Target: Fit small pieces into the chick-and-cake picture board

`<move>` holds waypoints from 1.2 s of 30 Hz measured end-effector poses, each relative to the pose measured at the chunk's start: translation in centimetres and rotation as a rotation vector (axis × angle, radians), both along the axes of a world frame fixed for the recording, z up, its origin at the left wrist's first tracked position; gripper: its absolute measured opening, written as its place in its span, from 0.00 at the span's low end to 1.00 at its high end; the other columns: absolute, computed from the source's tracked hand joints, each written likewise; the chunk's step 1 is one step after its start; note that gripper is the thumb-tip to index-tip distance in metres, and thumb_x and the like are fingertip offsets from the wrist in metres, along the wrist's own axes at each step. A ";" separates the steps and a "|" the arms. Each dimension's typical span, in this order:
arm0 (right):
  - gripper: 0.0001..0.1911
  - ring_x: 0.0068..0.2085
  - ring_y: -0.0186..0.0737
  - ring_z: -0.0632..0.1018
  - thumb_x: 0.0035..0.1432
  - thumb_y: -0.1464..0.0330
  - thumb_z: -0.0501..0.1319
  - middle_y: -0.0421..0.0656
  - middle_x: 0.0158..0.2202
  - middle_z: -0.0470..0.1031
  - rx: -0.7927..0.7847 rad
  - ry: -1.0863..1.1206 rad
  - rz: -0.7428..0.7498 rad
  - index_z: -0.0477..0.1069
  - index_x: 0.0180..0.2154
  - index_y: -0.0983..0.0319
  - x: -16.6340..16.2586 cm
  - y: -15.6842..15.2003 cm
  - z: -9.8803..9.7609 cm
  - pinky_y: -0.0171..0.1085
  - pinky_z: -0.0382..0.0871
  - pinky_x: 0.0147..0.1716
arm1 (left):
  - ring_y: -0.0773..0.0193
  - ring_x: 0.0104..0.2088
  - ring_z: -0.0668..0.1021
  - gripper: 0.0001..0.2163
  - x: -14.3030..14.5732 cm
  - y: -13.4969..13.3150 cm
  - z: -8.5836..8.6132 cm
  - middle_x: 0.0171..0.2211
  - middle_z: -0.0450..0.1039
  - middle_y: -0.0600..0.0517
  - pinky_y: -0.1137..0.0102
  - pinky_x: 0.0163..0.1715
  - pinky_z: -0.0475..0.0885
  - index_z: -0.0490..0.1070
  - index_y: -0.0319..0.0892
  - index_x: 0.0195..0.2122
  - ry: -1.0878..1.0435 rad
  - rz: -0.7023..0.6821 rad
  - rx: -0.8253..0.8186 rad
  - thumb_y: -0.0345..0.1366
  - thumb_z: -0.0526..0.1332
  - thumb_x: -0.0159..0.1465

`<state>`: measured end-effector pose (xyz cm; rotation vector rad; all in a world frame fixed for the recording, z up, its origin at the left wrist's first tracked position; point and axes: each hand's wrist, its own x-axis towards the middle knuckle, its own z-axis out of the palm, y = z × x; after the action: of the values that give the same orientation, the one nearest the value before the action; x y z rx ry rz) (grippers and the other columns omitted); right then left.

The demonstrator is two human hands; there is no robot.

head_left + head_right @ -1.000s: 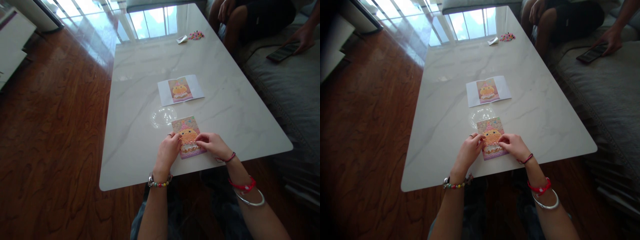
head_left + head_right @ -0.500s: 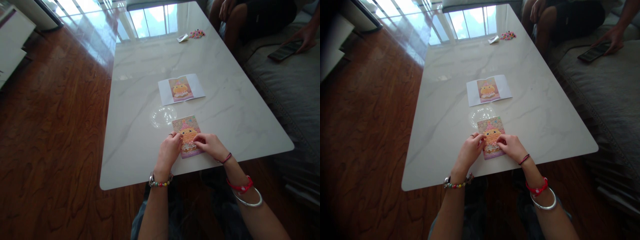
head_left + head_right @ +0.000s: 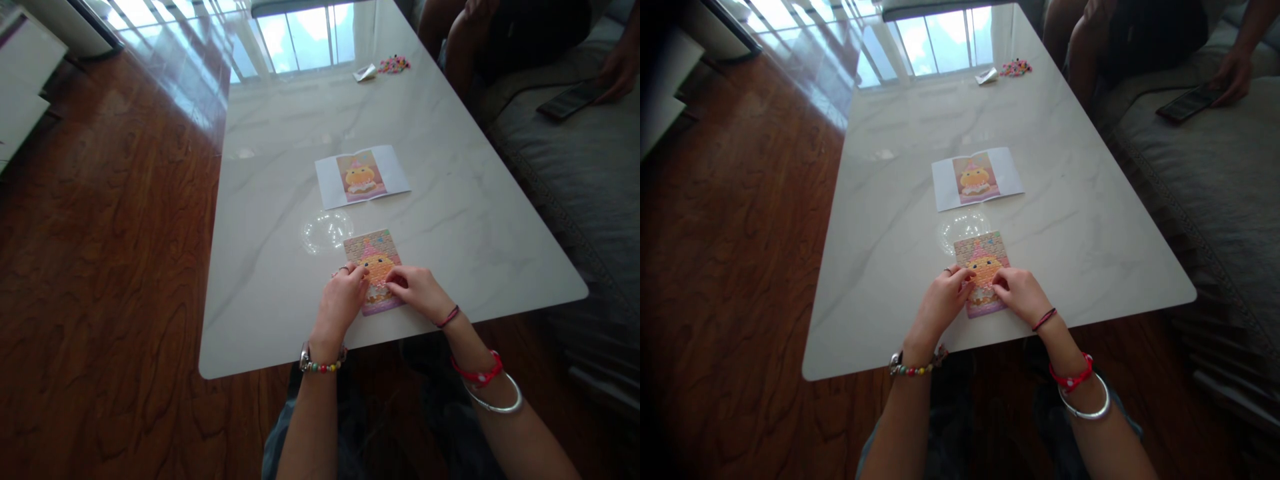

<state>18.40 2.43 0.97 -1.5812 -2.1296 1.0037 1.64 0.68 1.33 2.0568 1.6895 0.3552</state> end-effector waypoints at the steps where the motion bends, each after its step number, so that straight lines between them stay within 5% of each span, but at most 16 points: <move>1: 0.06 0.27 0.34 0.71 0.49 0.70 0.55 0.40 0.25 0.74 0.004 -0.004 0.001 0.70 0.25 0.61 0.0 0.0 0.0 0.32 0.62 0.28 | 0.68 0.31 0.72 0.07 0.1 0.0 0.0 0.37 0.68 0.50 0.72 0.32 0.68 0.67 0.42 0.38 0.007 -0.008 0.001 0.32 0.52 0.60; 36: 0.03 0.24 0.31 0.68 0.48 0.71 0.58 0.39 0.23 0.70 -0.003 -0.004 0.037 0.69 0.25 0.62 0.4 0.0 -0.3 0.31 0.59 0.25 | 0.67 0.31 0.71 0.06 -0.1 0.2 0.0 0.34 0.67 0.50 0.72 0.33 0.67 0.67 0.42 0.34 -0.009 0.011 -0.031 0.31 0.52 0.59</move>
<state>18.84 2.40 0.69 -1.5514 -2.1685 1.0173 1.56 0.91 1.32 2.0218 1.6910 0.3388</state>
